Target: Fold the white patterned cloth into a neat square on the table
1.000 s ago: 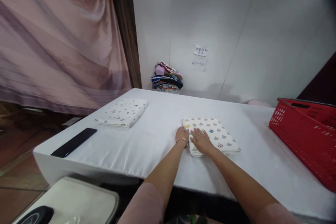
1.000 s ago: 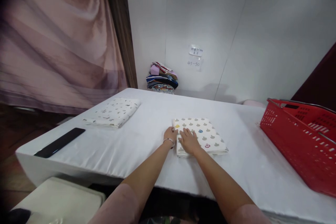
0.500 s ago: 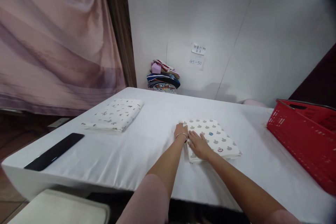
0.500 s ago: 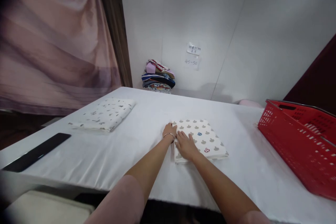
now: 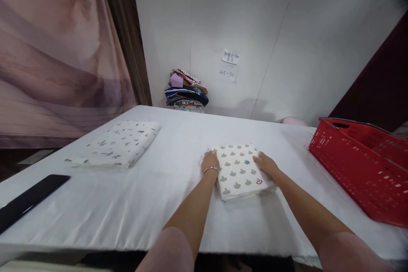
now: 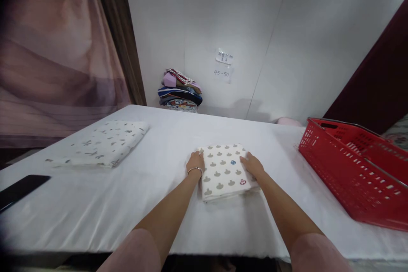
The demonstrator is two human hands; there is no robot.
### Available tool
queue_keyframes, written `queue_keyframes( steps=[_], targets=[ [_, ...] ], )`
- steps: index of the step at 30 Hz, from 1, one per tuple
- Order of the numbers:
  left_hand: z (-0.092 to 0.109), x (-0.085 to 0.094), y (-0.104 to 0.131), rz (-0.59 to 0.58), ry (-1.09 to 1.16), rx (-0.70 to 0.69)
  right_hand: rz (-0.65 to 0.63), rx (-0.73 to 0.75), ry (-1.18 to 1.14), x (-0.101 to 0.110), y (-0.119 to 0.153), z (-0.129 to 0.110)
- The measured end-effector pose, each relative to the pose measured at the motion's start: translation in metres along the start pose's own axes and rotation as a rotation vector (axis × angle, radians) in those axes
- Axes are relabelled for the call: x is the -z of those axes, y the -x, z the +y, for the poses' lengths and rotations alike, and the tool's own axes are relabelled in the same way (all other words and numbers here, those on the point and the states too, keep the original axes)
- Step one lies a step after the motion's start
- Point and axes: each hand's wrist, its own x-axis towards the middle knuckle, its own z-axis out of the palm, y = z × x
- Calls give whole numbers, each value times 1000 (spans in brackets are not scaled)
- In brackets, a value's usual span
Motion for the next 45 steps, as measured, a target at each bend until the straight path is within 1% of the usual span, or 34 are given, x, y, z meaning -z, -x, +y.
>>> queue_keyframes(
  steps=[3, 7, 9, 11, 13, 14, 17, 19, 21, 22, 24, 26, 29, 31, 33, 38, 41, 43, 45],
  targets=[
    [-1, 3, -9, 0, -8, -34, -67, -72, 70, -4, 7, 3],
    [-5, 5, -23, -42, -23, -64, -92, -35, 153, -10, 25, 7],
    [-6, 3, -25, -43, -30, -62, -62, -8, 178, -11, 30, 9],
    [-6, 2, -24, -34, -34, -59, 8, 81, 197, -10, 29, 4],
    [-6, 0, -21, -23, -36, -61, 63, 226, 200, -10, 24, -13],
    [-7, 0, -20, -19, -36, -63, 65, 306, 192, -11, 20, -25],
    [-8, -1, -18, -8, -36, -73, 2, 483, 154, -18, 9, -73],
    [-9, -1, -18, -2, -36, -77, -9, 544, 130, -26, 3, -103],
    [-10, -2, -18, 5, -33, -79, -21, 556, 121, -37, -2, -125],
    [-10, -2, -18, 7, -30, -81, -24, 551, 122, -42, -3, -132],
    [-11, -2, -19, 7, -19, -88, -17, 538, 124, -53, -5, -138],
    [-12, 0, -20, -4, -2, -96, 1, 535, 125, -59, -6, -137],
    [-15, 6, -20, -35, 38, -104, 4, 539, 130, -61, -6, -133],
    [-17, 11, -15, -56, 73, -102, 5, 540, 135, -60, -7, -132],
    [-21, 16, -5, -70, 106, -91, 12, 541, 134, -60, -6, -132],
    [-28, 21, 37, -69, 206, -60, 6, 540, 136, -58, -6, -132],
    [-29, 21, 58, -77, 230, -46, -62, 509, 133, -52, -10, -136],
    [-30, 20, 67, -84, 198, -28, -112, 493, 126, -47, -13, -141],
    [-30, 19, 72, -94, 162, -26, -128, 495, 122, -44, -16, -149]
  ],
)
